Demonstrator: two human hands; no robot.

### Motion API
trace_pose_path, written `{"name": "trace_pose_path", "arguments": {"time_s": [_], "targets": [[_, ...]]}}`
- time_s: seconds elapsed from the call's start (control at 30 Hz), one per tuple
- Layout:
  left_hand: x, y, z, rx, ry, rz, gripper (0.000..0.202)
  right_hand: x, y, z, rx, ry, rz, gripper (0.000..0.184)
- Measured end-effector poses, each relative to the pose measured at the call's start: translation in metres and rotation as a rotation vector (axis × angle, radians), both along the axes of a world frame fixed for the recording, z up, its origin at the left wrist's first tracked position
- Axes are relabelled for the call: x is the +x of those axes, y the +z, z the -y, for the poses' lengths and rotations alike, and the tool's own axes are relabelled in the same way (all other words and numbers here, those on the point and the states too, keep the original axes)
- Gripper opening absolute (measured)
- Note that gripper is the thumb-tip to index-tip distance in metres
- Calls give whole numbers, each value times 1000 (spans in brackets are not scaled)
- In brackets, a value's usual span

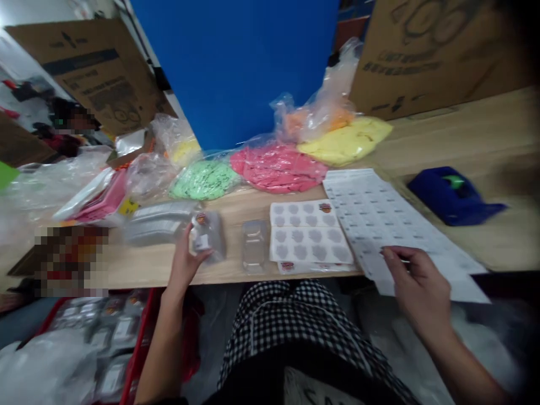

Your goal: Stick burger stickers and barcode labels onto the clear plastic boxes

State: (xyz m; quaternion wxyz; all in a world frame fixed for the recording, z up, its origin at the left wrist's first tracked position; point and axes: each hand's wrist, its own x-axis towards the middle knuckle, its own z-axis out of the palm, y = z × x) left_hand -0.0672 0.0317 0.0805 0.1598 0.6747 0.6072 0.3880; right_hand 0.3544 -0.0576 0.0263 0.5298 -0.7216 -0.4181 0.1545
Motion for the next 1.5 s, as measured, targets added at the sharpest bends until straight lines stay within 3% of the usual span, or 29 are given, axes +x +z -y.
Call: {"name": "trace_pose_path", "arguments": {"time_s": [0.07,0.1,0.13,0.2,0.27,0.3,0.37,0.43,0.53,0.67,0.8,1.1,1.5], "targets": [[37,5,10,17,36,79,60,23,-5,9,56,-46,119,24],[60,5,16,-60,2,166,48,35,-9,14,76,-42,207,25],[86,3,24,-199,-76,256,39,48,-13,18,83,-24,304,27],[142,-8,41,-602,-354,394,33,72,-24,28,38,46,502,30],[197,-26,58,-932,-585,533,33,88,-35,37,-51,148,668,34],[222,-37,66,-1073,-635,601,36,92,-41,41,-91,204,729,37],[265,-58,74,-1252,-607,702,43,95,-49,47,-143,312,801,43],[297,-73,76,-1329,-571,791,44,94,-54,53,-163,369,808,44],[327,-80,71,-1347,-536,934,41,94,-54,57,-146,365,771,39],[347,-75,68,-1295,-528,1001,29,97,-46,56,-85,370,755,29],[353,-74,71,-1235,-521,991,20,96,-37,46,-60,426,771,28],[349,-84,73,-1116,-562,933,33,94,-37,27,-19,539,764,27],[349,-92,69,-1094,-577,877,31,89,-25,22,-170,642,1045,19]]}}
